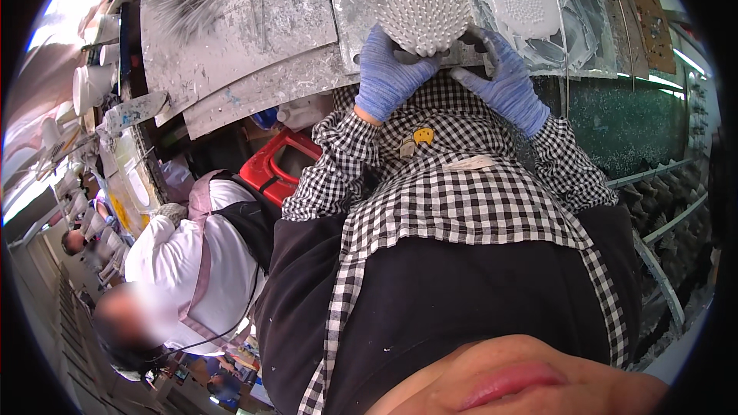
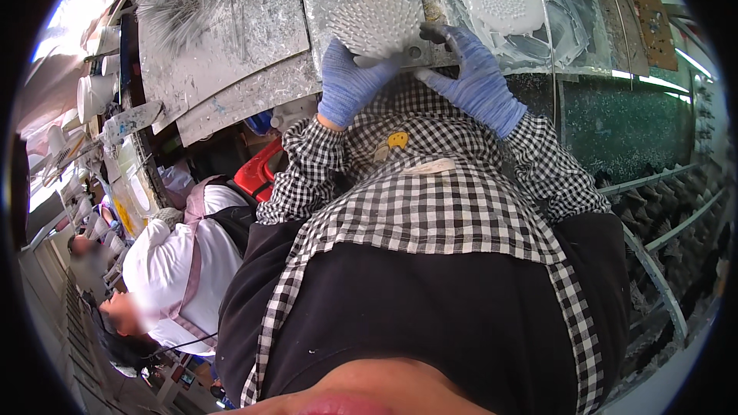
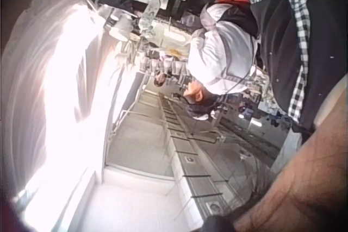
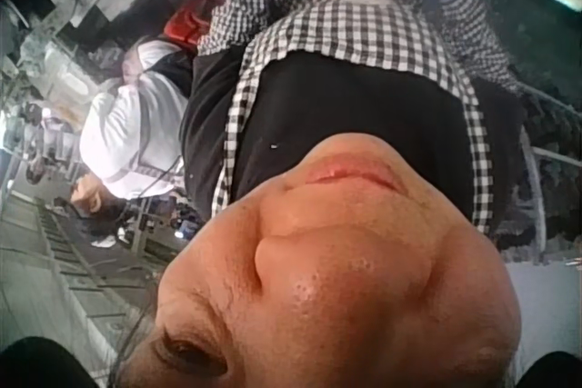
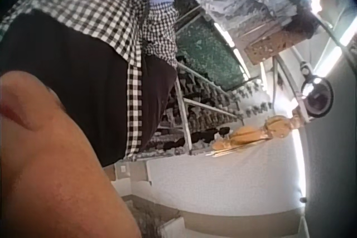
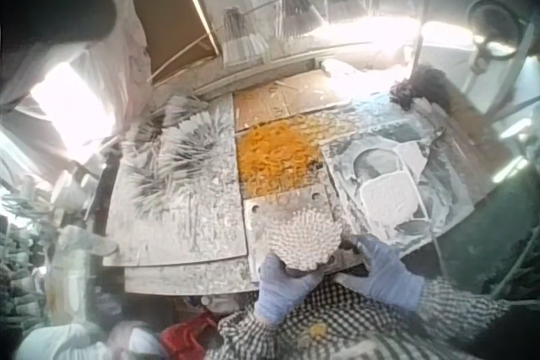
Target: Assembling brushes by dipping bunches of bristles into adhesive and inserting them into holders.
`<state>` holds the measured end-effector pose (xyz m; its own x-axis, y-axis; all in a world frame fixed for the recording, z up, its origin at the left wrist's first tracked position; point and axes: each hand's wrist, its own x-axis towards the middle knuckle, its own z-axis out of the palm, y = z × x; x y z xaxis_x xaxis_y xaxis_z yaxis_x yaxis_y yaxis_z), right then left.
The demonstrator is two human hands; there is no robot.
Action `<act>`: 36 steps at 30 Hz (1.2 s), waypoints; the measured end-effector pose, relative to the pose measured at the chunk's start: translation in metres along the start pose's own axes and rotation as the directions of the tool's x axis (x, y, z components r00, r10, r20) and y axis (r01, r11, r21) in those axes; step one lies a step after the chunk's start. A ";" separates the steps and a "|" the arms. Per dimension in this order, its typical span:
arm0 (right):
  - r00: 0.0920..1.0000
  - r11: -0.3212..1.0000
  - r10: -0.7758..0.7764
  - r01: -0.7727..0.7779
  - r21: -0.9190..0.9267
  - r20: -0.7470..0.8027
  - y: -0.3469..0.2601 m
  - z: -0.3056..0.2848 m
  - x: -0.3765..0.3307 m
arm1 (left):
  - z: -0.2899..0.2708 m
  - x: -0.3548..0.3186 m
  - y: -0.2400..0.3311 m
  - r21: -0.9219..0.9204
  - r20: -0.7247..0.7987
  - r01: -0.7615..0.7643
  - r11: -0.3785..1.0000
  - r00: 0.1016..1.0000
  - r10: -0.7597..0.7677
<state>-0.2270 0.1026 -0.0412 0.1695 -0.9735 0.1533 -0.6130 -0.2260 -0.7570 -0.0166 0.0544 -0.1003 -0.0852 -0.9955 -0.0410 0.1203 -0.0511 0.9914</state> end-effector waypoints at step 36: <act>0.931 0.989 -0.059 0.006 0.148 0.361 -0.056 -0.056 0.081 | -0.020 0.029 0.108 -0.133 0.461 0.371 0.919 0.844 -0.274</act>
<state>-0.2223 0.0341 0.0492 0.4728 -0.8802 -0.0419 -0.4912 -0.2238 -0.8418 0.0140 0.0187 0.0033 -0.5610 -0.7895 -0.2489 0.2105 -0.4268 0.8795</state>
